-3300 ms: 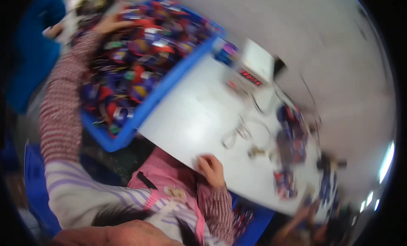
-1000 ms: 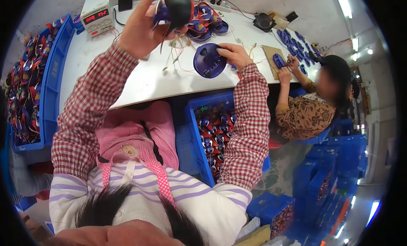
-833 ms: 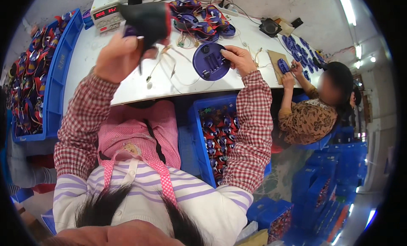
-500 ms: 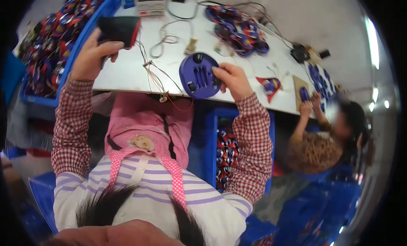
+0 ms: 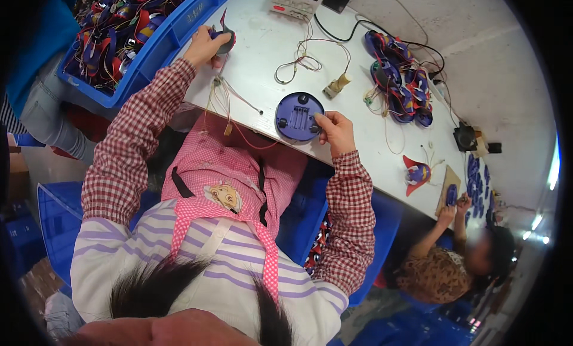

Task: Assembling and testing small electronic toy components at a workbench.

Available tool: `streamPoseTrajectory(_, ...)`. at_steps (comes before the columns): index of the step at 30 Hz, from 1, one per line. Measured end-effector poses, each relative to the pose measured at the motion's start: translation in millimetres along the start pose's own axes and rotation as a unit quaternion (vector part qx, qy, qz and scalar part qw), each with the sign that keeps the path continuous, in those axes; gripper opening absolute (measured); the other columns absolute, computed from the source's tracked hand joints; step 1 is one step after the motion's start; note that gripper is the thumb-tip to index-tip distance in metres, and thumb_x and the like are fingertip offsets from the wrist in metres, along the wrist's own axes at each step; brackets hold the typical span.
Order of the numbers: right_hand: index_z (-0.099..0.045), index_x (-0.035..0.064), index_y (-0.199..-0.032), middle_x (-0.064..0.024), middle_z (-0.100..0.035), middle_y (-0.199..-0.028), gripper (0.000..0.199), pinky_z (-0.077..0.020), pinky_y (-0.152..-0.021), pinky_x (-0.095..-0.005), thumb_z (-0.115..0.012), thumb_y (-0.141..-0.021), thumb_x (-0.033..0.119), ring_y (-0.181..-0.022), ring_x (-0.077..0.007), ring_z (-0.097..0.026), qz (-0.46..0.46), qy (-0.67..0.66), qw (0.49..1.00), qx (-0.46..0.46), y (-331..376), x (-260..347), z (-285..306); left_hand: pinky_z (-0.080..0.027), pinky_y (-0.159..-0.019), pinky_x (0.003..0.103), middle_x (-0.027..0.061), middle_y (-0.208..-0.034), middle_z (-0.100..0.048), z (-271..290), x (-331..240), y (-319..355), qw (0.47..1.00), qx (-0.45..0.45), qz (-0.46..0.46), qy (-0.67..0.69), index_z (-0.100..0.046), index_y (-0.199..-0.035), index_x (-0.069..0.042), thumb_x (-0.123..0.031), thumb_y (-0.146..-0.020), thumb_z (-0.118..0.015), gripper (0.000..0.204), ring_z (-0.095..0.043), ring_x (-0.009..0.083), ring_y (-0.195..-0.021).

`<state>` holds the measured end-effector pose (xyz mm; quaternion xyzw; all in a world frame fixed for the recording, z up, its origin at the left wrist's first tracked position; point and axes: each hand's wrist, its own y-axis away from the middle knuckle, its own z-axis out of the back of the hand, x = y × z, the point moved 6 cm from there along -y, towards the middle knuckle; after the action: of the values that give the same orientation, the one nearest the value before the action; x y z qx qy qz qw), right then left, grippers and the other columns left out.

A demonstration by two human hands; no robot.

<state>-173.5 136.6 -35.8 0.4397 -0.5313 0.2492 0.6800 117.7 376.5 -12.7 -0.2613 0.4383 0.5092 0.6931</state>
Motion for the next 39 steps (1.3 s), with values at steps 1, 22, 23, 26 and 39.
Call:
streamPoseTrajectory(1, -0.06, -0.0028, -0.095, -0.0046, -0.058, -0.073, 0.02, -0.0381, -0.038, -0.0173, -0.064, -0.085, 0.014, -0.044, -0.0068, -0.045, -0.003, -0.001, 1.0, 0.001, -3, -1, -1, -0.053, -0.047, 0.028, 0.0222, -0.113, -0.04, -2, 0, -9, 1.0, 0.001, 0.002, -0.002, -0.028, -0.126, 0.011, -0.038, -0.08, -0.064, 0.077, -0.059, 0.0217, -0.062)
streamPoseTrajectory(22, -0.051, -0.0023, -0.115, -0.01, -0.055, -0.088, 0.057, -0.0401, -0.048, -0.0201, -0.071, -0.08, 0.036, -0.058, -0.0118, -0.049, 0.098, 0.197, 0.961, -0.169, -36, 19, 40, -0.051, -0.044, 0.025, 0.0142, -0.078, -0.055, -26, 6, -14, 0.988, -0.007, 0.121, 0.094, -0.037, -0.115, 0.01, -0.046, -0.088, -0.052, 0.064, -0.055, 0.0148, -0.046)
streamPoseTrajectory(23, -0.051, -0.0023, -0.115, -0.01, -0.055, -0.088, 0.057, -0.0401, -0.048, -0.0201, -0.071, -0.08, 0.036, -0.058, -0.0118, -0.049, 0.096, 0.197, 0.96, -0.174, -41, 19, 40, -0.049, -0.043, 0.023, 0.0126, -0.079, -0.054, -26, 8, -9, 0.987, -0.008, 0.119, 0.111, -0.038, -0.113, 0.008, -0.046, -0.089, -0.051, 0.061, -0.054, 0.0139, -0.046)
streamPoseTrajectory(26, -0.047, -0.0037, -0.121, -0.0187, -0.05, -0.106, 0.066, -0.0457, -0.063, -0.0259, -0.076, -0.074, 0.033, -0.082, -0.0209, -0.053, 0.27, 0.258, 0.91, -0.179, -54, 45, 27, -0.048, -0.045, 0.021, 0.0104, -0.082, -0.052, -29, 11, 4, 0.98, -0.006, 0.114, 0.163, -0.04, -0.111, 0.005, -0.041, -0.092, -0.047, 0.051, -0.054, 0.0131, -0.05)
streamPoseTrajectory(39, -0.061, -0.0012, -0.095, -0.0066, -0.056, -0.084, 0.028, -0.0456, -0.055, -0.0223, -0.072, -0.078, 0.017, -0.062, -0.0123, -0.053, 0.178, 0.16, 0.968, -0.076, -36, 86, -11, -0.051, -0.069, 0.033, 0.0135, -0.084, -0.062, -109, -55, 81, 0.952, 0.135, -0.251, -0.113, -0.053, -0.1, 0.0, -0.024, -0.086, -0.058, 0.028, -0.061, 0.0259, -0.072)
